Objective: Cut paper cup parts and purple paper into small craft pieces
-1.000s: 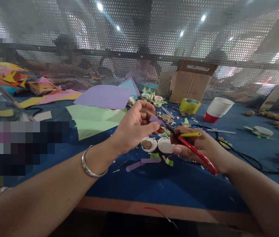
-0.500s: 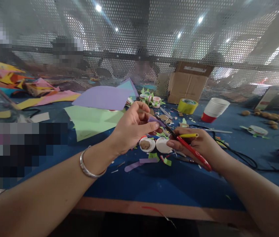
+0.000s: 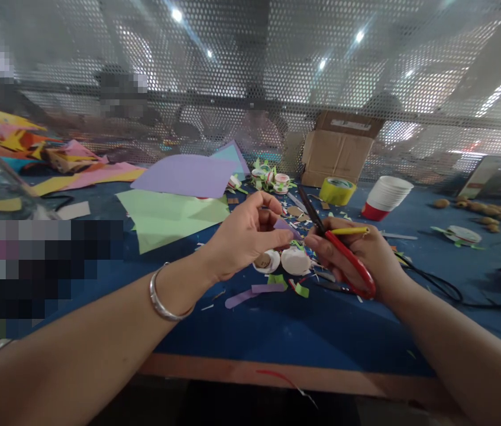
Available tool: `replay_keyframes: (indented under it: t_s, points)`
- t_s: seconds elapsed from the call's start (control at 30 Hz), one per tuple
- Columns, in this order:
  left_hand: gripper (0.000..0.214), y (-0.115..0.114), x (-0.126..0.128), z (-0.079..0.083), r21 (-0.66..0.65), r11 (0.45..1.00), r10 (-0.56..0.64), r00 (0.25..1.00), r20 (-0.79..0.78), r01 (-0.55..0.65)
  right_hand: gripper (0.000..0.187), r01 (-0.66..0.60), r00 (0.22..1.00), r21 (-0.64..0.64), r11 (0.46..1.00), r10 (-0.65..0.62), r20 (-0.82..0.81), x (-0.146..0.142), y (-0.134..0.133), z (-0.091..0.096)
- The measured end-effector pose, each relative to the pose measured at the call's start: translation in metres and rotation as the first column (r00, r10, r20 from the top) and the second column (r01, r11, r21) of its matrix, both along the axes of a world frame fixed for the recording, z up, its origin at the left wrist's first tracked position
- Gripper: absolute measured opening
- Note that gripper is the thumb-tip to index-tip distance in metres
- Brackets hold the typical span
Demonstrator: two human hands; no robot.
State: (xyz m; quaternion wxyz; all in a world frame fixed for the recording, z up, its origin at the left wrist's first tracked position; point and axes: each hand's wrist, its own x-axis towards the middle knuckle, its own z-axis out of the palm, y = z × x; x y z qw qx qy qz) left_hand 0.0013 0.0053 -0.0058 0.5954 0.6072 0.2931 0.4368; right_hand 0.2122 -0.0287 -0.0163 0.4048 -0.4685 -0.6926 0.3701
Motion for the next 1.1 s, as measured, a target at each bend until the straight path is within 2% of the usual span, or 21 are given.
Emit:
replay_keyframes:
  t_s: [0.2, 0.3, 0.4, 0.5, 0.67, 0.9, 1.03, 1.1]
  points:
    - [0.037, 0.0, 0.004, -0.006, -0.034, 0.999, -0.025, 1.0, 0.001, 0.025, 0.037, -0.035, 0.996, -0.067, 0.997, 0.029, -0.081, -0.007, -0.003, -0.001]
    - [0.033, 0.0, 0.006, -0.006, -0.129, 0.99, -0.051, 0.996, 0.071, 0.06, 0.033, -0.026, 0.993, -0.075, 0.997, 0.017, -0.115, -0.006, -0.004, -0.002]
    - [0.03, -0.001, 0.009, -0.007, -0.253, 0.962, -0.074, 0.99, 0.12, 0.102, 0.027, -0.033, 0.991, -0.026, 0.999, 0.029, -0.131, -0.005, -0.005, -0.005]
    - [0.026, -0.005, 0.011, -0.006, -0.311, 0.947, -0.043, 0.99, 0.137, 0.084, 0.026, -0.041, 0.991, -0.025, 0.999, 0.037, -0.129, -0.005, -0.005, -0.007]
    - [0.018, -0.007, 0.012, -0.002, -0.303, 0.952, -0.005, 0.989, 0.145, 0.05, 0.031, -0.063, 0.99, -0.079, 0.995, 0.052, -0.133, -0.007, -0.005, -0.003]
    - [0.014, 0.006, 0.002, 0.001, -0.218, 0.976, 0.039, 0.988, 0.151, -0.005, 0.041, -0.212, 0.973, -0.079, 0.974, 0.203, -0.113, 0.002, -0.004, 0.002]
    - [0.011, 0.012, -0.006, 0.003, -0.221, 0.975, 0.035, 0.988, 0.153, 0.0, 0.042, -0.221, 0.974, -0.091, 0.971, 0.216, -0.061, 0.005, -0.005, 0.004]
    - [0.008, 0.013, -0.009, 0.005, -0.231, 0.973, 0.026, 0.987, 0.159, 0.012, 0.04, -0.193, 0.981, -0.047, 0.98, 0.193, -0.003, 0.006, -0.004, 0.005]
